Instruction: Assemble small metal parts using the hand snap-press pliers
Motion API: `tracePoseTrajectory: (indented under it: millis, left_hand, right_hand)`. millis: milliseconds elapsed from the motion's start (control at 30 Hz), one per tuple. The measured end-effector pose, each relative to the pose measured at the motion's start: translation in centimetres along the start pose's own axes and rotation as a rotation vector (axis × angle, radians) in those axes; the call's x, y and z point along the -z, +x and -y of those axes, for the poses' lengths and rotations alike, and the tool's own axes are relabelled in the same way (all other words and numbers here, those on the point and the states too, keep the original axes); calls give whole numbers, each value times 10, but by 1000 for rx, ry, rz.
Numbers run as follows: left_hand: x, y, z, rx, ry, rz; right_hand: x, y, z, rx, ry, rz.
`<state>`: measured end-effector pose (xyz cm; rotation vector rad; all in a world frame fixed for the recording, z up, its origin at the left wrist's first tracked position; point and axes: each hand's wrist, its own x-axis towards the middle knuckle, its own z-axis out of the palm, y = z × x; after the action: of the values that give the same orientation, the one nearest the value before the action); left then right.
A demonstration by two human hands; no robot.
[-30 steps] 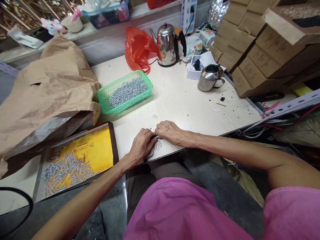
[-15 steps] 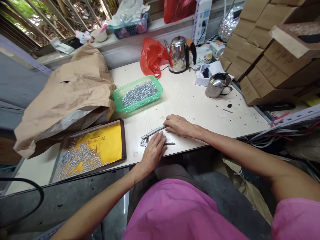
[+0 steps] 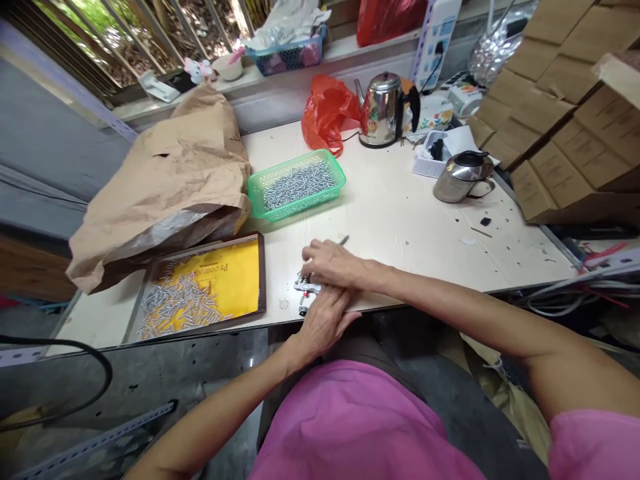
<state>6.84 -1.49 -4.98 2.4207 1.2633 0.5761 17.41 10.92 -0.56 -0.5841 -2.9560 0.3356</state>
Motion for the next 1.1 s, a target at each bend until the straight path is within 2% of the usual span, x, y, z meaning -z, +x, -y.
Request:
tracePoseTrajectory:
  millis: [100, 167, 233, 267, 333, 467, 567, 667, 733, 800, 867, 933, 1000, 1100]
  left_hand:
    - [7, -18, -12, -135, -45, 9]
    - [16, -36, -18, -237, -35, -25]
    - [31, -55, -17, -243, 0, -77]
    - [41, -65, -13, -200, 27, -103]
    - [65, -83, 3, -32, 109, -168]
    - [121, -110, 66, 507, 354, -356]
    - [158, -121, 121, 867, 515, -415]
    - [181, -125, 162, 1110, 584, -328]
    - [188, -123, 177, 1178, 594, -275]
    - [191, -118, 187, 1189, 603, -262]
    - [190, -113, 192, 1184, 621, -225]
    - [189, -110, 196, 1180, 634, -161]
    - [189, -109, 198, 1173, 636, -106]
    - [190, -107, 198, 1154, 635, -50]
  right_hand:
    - [-9, 11, 30, 197, 4, 54]
    - [-17, 16, 40, 265, -8, 59]
    - [-27, 18, 42, 308, -11, 41]
    - [-32, 19, 42, 320, -4, 29]
    - [-42, 20, 41, 329, 9, -5]
    - [-50, 18, 42, 305, 61, -121]
    - [-32, 22, 39, 227, 158, -283]
    - [2, 36, 20, 84, 252, -490]
    - [26, 52, -3, -15, 263, -603]
    - [43, 70, -32, -104, 217, -667]
    - [51, 84, -58, -183, 161, -677]
    - [50, 88, -74, -228, 126, -644]
    - [44, 80, -75, -220, 104, -593]
    - [28, 52, -52, -167, 112, -500]
